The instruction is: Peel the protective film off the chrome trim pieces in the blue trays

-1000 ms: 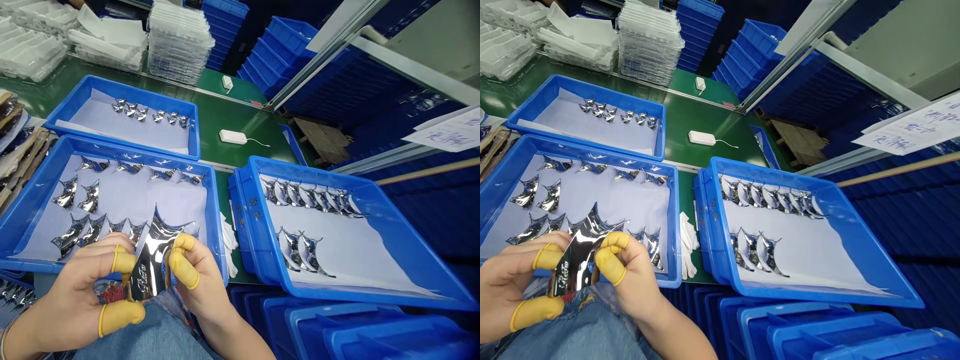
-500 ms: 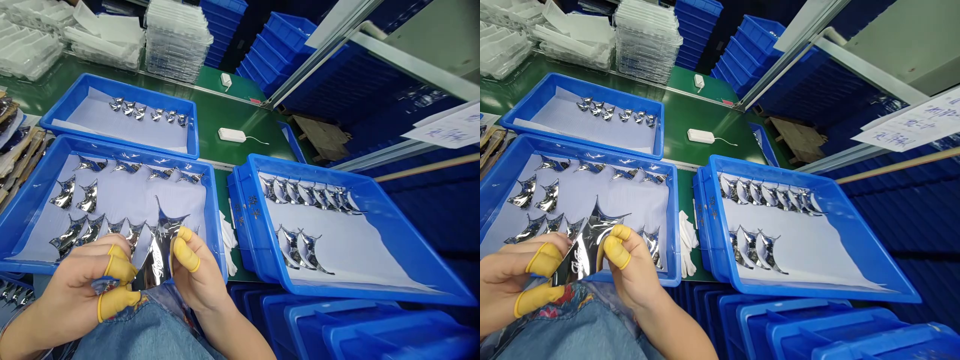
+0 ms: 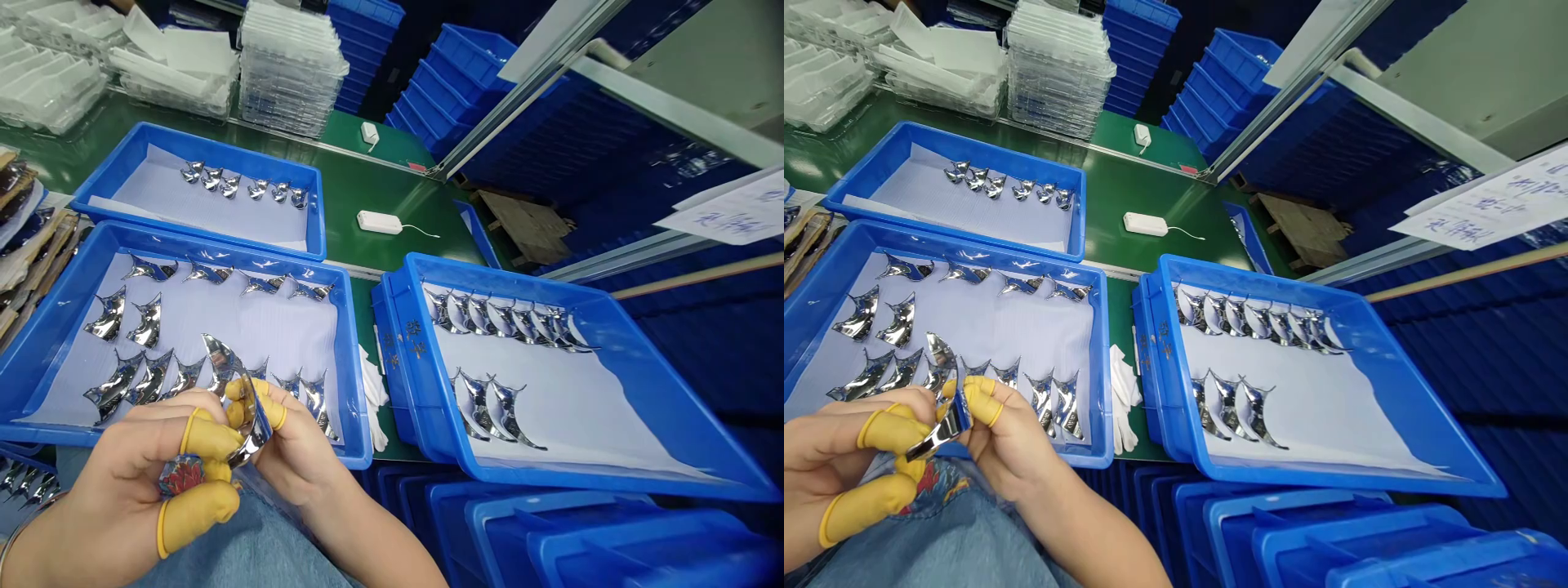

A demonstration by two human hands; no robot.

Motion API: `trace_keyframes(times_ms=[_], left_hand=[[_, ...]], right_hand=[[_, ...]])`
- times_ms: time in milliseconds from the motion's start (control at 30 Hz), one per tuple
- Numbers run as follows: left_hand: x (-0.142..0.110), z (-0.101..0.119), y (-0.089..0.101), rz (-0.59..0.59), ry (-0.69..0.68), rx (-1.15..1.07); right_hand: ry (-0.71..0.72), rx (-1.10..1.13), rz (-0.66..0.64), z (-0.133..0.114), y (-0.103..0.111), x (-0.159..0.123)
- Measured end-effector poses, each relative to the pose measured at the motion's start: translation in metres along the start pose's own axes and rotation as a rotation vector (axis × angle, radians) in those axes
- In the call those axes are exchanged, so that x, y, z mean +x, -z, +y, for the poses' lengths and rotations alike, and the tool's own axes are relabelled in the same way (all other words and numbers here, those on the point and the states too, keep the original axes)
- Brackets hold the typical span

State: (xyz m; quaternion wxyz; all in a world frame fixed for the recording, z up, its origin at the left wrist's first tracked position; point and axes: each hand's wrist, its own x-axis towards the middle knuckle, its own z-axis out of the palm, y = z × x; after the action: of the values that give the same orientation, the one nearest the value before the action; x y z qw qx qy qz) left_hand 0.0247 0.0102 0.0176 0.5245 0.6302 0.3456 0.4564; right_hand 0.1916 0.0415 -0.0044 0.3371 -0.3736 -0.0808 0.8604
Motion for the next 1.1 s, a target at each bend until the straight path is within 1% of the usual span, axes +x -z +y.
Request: trace_keyframes(times_ms=[133, 267, 333, 400, 467, 500, 567, 633, 733, 867, 933, 1000, 1100], left_hand=[[0.001, 0.002, 0.003, -0.006, 0.002, -0.034], [0.004, 0.002, 0.011, 0.0, 0.025, -0.055], [0.004, 0.0, 0.014, 0.054, 0.094, -0.044], [0.004, -0.003, 0.015, 0.137, 0.194, -0.072], [0.003, -0.005, 0.013, 0.198, 0.299, -0.178], [0.004, -0.006, 0.011, 0.205, 0.344, -0.257], [0.007, -0.006, 0.008, 0.171, 0.402, -0.404], [0.012, -0.006, 0.005, 0.119, 0.43, -0.501], [0.016, -0.009, 0.003, 0.088, 0.487, -0.572], [0.013, -0.015, 0.003, 0.073, 0.581, -0.606], [0.011, -0.015, 0.003, 0.071, 0.58, -0.629], [0.011, -0.014, 0.003, 0.069, 0.552, -0.673], [0.012, -0.013, 0.003, 0.025, 0.545, -0.773]], right_hand=[[0.053, -0.039, 0.003, -0.004, 0.0, 0.0], [0.167, -0.082, -0.002, -0.012, 0.003, -0.004], [0.222, -0.112, -0.013, -0.016, 0.004, -0.007], [0.259, -0.155, -0.041, -0.019, 0.004, -0.011], [0.276, -0.198, -0.075, -0.021, 0.003, -0.014], [0.282, -0.217, -0.083, -0.022, 0.002, -0.015], [0.287, -0.248, -0.077, -0.022, 0.002, -0.016], [0.279, -0.262, -0.064, -0.022, 0.002, -0.016], [0.259, -0.256, -0.058, -0.021, 0.003, -0.015], [0.253, -0.239, -0.047, -0.019, 0.003, -0.015], [0.258, -0.242, -0.044, -0.019, 0.003, -0.016], [0.266, -0.24, -0.055, -0.018, 0.003, -0.016], [0.273, -0.229, -0.083, -0.017, 0.001, -0.016]])
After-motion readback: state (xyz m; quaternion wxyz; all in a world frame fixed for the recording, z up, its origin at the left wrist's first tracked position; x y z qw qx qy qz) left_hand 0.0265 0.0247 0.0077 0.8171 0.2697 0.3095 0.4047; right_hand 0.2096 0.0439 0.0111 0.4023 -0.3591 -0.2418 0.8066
